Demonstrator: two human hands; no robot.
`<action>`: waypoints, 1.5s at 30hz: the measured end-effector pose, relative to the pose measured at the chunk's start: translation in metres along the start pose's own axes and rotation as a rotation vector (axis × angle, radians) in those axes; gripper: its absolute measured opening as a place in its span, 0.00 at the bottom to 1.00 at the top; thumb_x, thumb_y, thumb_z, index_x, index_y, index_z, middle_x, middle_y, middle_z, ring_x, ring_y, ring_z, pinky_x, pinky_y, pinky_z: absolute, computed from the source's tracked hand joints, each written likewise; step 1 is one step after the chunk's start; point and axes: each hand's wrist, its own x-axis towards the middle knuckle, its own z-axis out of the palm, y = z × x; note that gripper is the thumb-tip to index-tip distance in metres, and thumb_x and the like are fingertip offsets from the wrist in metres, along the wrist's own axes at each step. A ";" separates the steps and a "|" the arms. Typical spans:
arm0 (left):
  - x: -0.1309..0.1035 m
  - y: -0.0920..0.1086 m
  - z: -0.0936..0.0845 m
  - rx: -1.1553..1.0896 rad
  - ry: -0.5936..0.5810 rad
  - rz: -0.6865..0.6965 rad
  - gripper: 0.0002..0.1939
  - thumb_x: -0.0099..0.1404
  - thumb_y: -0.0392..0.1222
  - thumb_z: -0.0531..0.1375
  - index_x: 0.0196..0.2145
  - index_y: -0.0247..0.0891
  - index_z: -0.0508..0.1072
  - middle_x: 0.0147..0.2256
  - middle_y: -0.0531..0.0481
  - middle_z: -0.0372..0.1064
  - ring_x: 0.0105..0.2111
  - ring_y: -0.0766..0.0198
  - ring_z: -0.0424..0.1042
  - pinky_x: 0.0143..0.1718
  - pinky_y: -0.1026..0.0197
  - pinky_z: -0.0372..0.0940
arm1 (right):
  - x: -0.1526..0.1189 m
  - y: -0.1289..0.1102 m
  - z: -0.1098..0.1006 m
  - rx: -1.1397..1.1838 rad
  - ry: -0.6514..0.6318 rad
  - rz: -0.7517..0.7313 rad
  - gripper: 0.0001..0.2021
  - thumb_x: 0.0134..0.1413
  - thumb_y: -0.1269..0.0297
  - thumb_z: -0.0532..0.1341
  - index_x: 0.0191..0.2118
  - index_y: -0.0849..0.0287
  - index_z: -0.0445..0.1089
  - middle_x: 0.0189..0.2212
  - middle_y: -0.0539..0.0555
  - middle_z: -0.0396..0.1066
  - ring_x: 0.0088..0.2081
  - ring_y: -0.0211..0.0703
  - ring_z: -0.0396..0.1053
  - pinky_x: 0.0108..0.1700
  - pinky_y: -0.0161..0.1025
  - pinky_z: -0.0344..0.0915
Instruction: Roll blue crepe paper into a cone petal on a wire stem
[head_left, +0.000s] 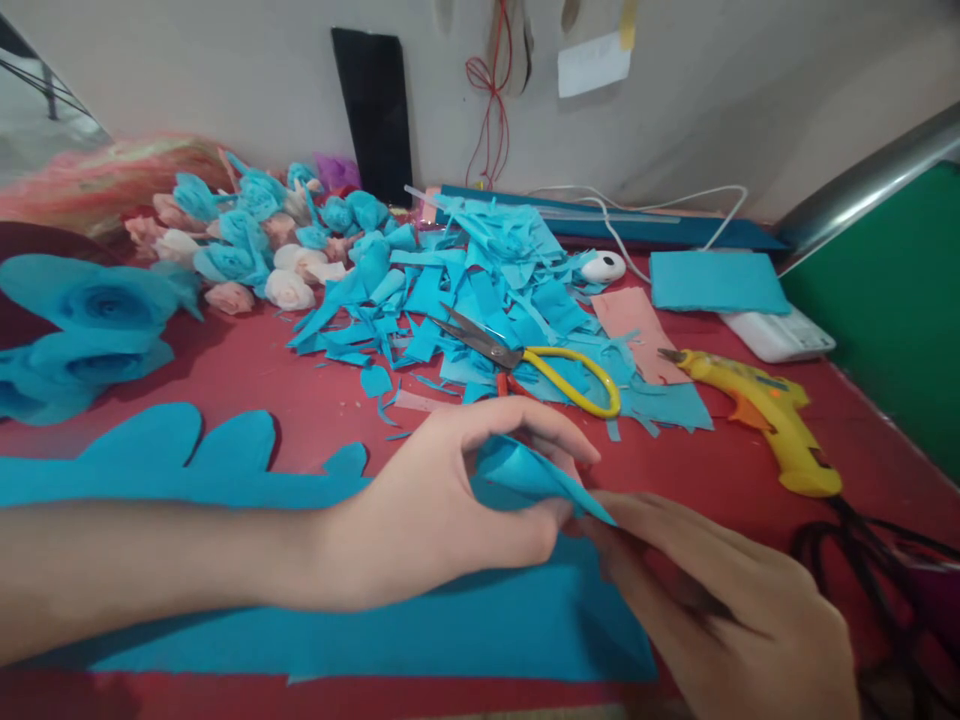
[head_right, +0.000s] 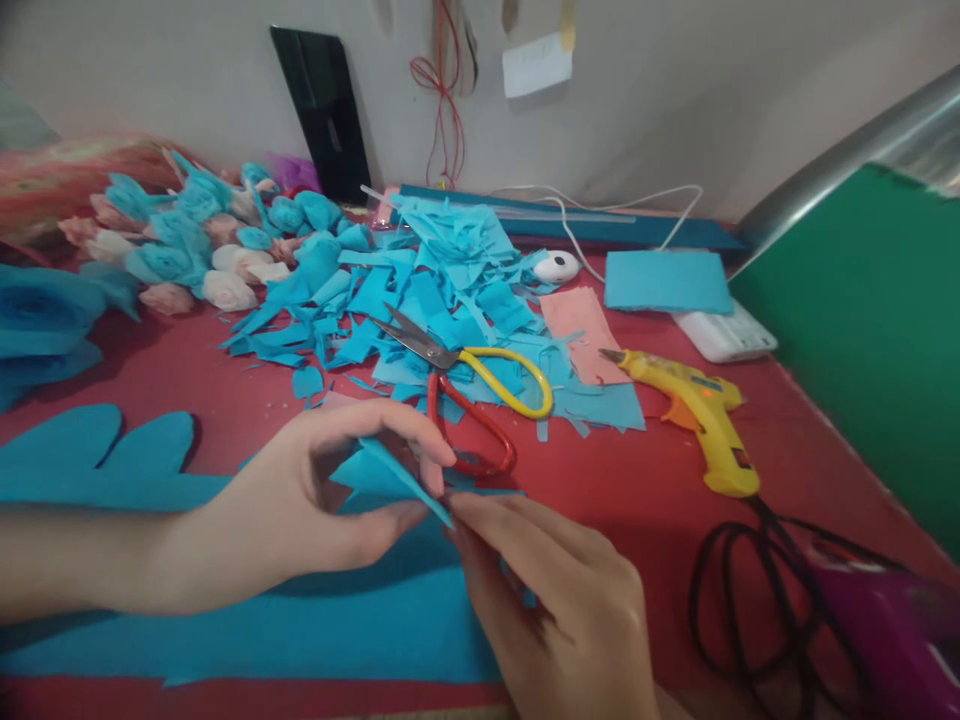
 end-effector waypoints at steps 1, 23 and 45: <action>0.000 0.000 0.000 -0.006 -0.005 0.004 0.10 0.51 0.28 0.60 0.33 0.38 0.70 0.29 0.55 0.70 0.29 0.69 0.70 0.25 0.72 0.67 | 0.000 0.000 0.000 -0.001 0.007 0.007 0.04 0.57 0.65 0.58 0.36 0.49 0.70 0.28 0.44 0.74 0.25 0.33 0.72 0.29 0.22 0.69; 0.001 -0.009 -0.005 0.078 -0.062 0.114 0.12 0.52 0.29 0.60 0.35 0.39 0.69 0.30 0.55 0.68 0.32 0.67 0.70 0.32 0.68 0.67 | 0.006 -0.007 0.002 0.000 -0.031 0.082 0.11 0.56 0.60 0.55 0.30 0.54 0.75 0.22 0.50 0.72 0.21 0.39 0.70 0.20 0.28 0.68; 0.012 0.000 -0.026 0.999 -0.063 0.966 0.03 0.58 0.38 0.59 0.28 0.42 0.73 0.41 0.51 0.72 0.46 0.57 0.65 0.61 0.48 0.41 | 0.003 -0.002 0.000 0.185 -0.077 0.085 0.06 0.55 0.69 0.57 0.34 0.51 0.68 0.26 0.39 0.73 0.24 0.27 0.71 0.28 0.17 0.65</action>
